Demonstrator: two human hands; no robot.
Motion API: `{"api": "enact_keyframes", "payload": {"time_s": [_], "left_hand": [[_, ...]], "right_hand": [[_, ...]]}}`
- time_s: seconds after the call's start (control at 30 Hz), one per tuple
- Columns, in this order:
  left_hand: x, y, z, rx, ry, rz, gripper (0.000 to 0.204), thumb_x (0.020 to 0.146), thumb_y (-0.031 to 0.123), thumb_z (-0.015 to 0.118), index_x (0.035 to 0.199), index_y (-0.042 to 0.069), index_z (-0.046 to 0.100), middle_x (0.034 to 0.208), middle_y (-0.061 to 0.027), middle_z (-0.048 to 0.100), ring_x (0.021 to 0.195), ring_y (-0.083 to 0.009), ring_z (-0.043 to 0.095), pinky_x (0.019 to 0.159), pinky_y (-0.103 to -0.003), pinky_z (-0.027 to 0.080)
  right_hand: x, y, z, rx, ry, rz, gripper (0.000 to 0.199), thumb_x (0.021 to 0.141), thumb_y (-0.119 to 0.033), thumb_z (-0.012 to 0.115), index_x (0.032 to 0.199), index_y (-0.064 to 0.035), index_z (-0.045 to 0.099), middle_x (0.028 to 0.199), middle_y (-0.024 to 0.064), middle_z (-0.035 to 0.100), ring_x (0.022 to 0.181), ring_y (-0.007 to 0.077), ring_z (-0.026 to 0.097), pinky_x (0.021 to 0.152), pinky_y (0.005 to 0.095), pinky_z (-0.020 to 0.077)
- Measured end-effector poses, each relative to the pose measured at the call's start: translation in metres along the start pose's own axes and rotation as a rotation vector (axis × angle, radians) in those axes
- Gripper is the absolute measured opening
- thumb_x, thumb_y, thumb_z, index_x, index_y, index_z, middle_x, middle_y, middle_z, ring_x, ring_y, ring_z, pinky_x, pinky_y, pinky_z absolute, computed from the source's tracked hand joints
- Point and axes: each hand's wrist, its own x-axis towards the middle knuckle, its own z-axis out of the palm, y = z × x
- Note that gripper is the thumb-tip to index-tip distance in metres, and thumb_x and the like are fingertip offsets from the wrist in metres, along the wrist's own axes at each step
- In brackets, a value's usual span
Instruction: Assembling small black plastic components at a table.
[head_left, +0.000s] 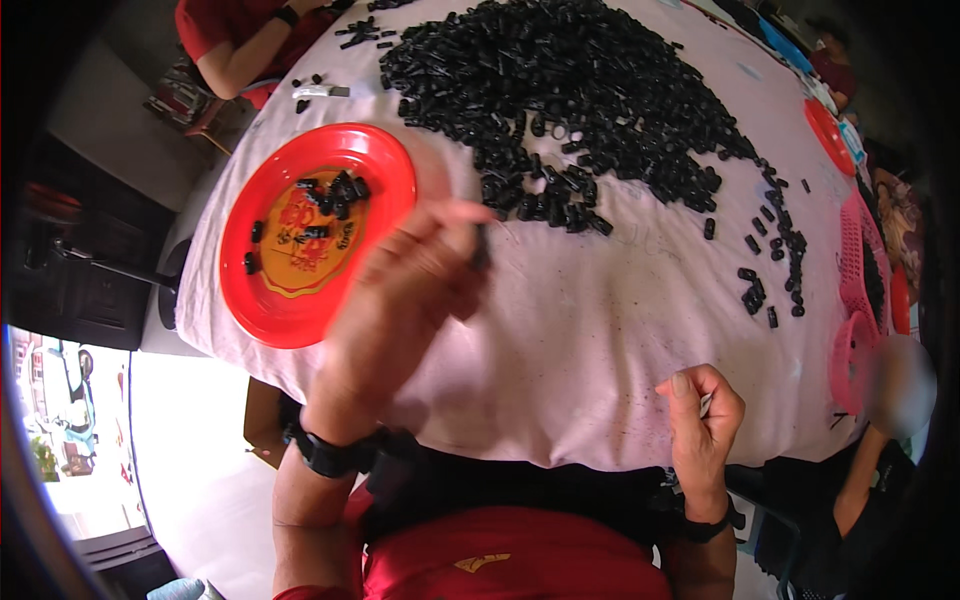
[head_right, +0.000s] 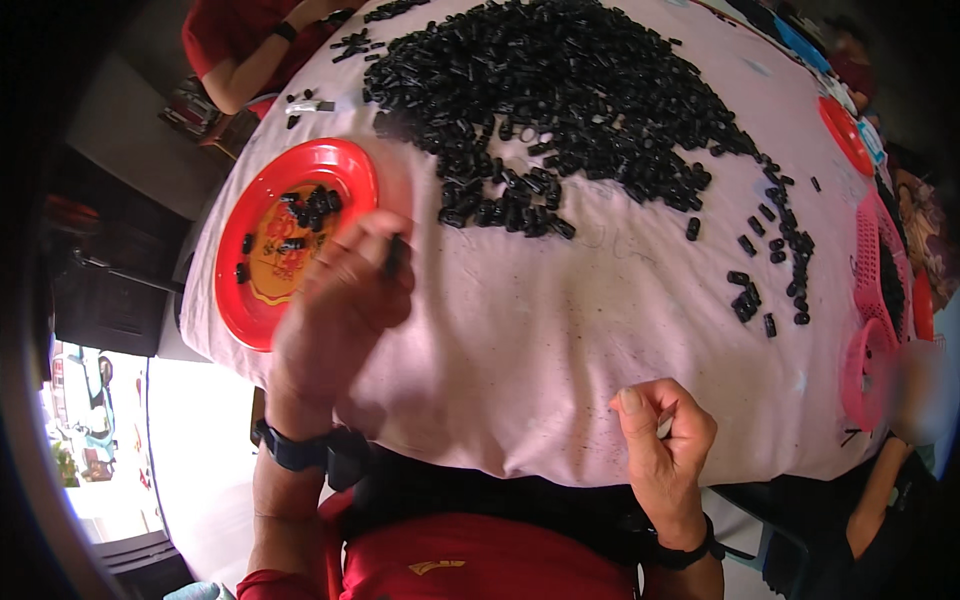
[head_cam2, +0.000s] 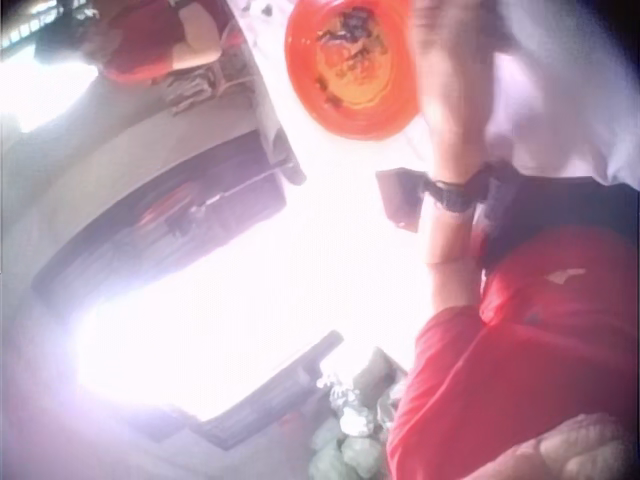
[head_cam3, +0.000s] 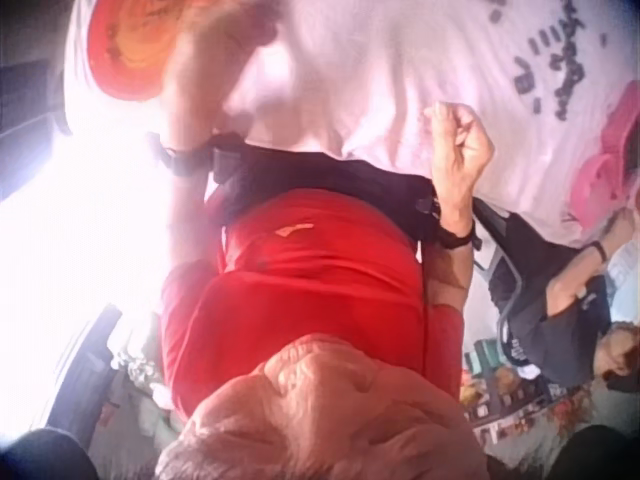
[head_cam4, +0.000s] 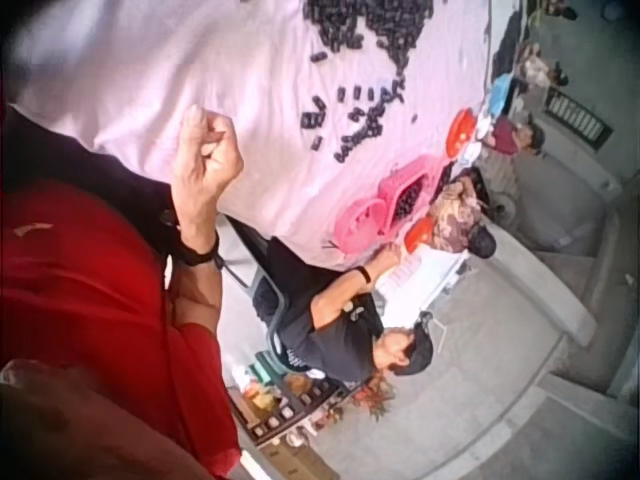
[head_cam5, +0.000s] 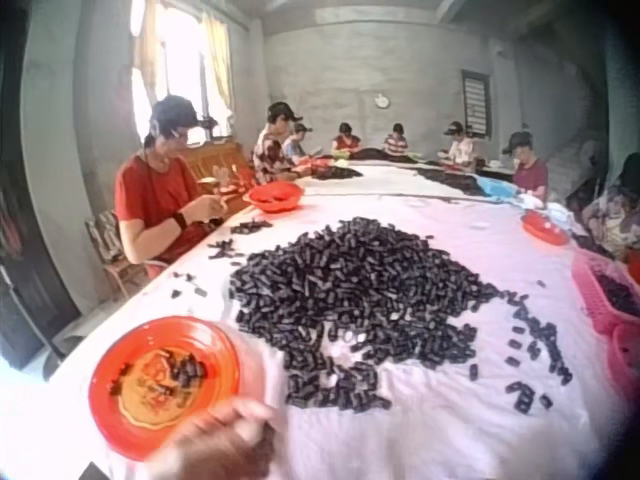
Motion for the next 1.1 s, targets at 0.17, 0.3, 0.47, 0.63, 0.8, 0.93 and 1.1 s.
{"api": "enact_keyframes", "payload": {"time_s": [0.17,0.3,0.47,0.63,0.8,0.93,1.1], "left_hand": [[0.004,0.045,-0.075,0.425,0.409,0.284,0.020,0.096,0.018,0.054,0.111,0.007,0.061,0.090,-0.0022,0.063,0.073,-0.0053,0.056,0.061,-0.018,0.044],[0.006,0.044,-0.090,0.769,0.578,0.453,0.021,0.094,0.013,0.055,0.112,0.004,0.062,0.095,-0.0029,0.064,0.080,-0.0086,0.060,0.070,-0.021,0.048],[0.022,0.028,-0.048,0.890,0.250,0.486,0.019,0.090,0.006,0.059,0.108,0.002,0.064,0.098,-0.0036,0.065,0.086,-0.0111,0.060,0.076,-0.024,0.047],[0.057,-0.005,0.020,1.157,-0.045,0.471,0.015,0.086,0.006,0.062,0.100,0.005,0.067,0.092,-0.0100,0.063,0.084,-0.0219,0.062,0.075,-0.032,0.048],[0.075,-0.032,0.020,1.549,0.025,0.553,0.019,0.082,0.010,0.065,0.101,0.005,0.065,0.091,-0.0130,0.062,0.083,-0.0302,0.062,0.072,-0.038,0.048],[0.067,-0.031,0.008,1.558,0.012,0.447,0.013,0.081,0.011,0.063,0.090,0.002,0.061,0.086,-0.0148,0.062,0.083,-0.0334,0.062,0.071,-0.042,0.048],[0.058,-0.032,0.029,1.517,-0.080,0.424,0.020,0.079,0.009,0.064,0.098,0.003,0.059,0.084,-0.0153,0.062,0.077,-0.0326,0.062,0.069,-0.042,0.048]], "right_hand": [[0.002,0.001,0.007,-0.015,-0.012,-0.076,0.022,0.091,-0.012,0.063,0.075,0.0016,0.059,0.059,-0.0023,0.052,0.055,0.0035,0.042,0.053,0.0225,0.0357],[0.001,0.003,0.007,-0.039,-0.015,-0.078,0.020,0.089,-0.013,0.066,0.076,0.0015,0.060,0.059,-0.0012,0.054,0.056,0.0039,0.044,0.053,0.0222,0.0368],[0.001,0.003,0.008,-0.007,-0.032,-0.049,0.018,0.088,-0.014,0.067,0.079,0.0013,0.061,0.065,0.0001,0.059,0.057,0.0045,0.047,0.054,0.0223,0.0383],[-0.002,0.001,0.001,-0.024,-0.062,0.014,0.019,0.088,-0.014,0.068,0.080,0.0019,0.062,0.065,0.0014,0.060,0.059,0.0050,0.050,0.053,0.0213,0.0396],[-0.001,-0.004,0.004,-0.014,-0.095,-0.012,0.017,0.088,-0.011,0.067,0.080,0.0022,0.062,0.065,0.0031,0.061,0.059,0.0054,0.053,0.053,0.0218,0.0422],[0.002,0.001,0.008,-0.030,-0.151,-0.043,0.016,0.088,-0.011,0.068,0.080,0.0023,0.062,0.065,0.0041,0.063,0.059,0.0054,0.056,0.051,0.0226,0.0438],[0.000,-0.010,0.000,-0.058,-0.114,-0.041,0.018,0.088,-0.012,0.068,0.080,0.0023,0.062,0.062,0.0038,0.062,0.057,0.0051,0.055,0.049,0.0223,0.0436]]}}
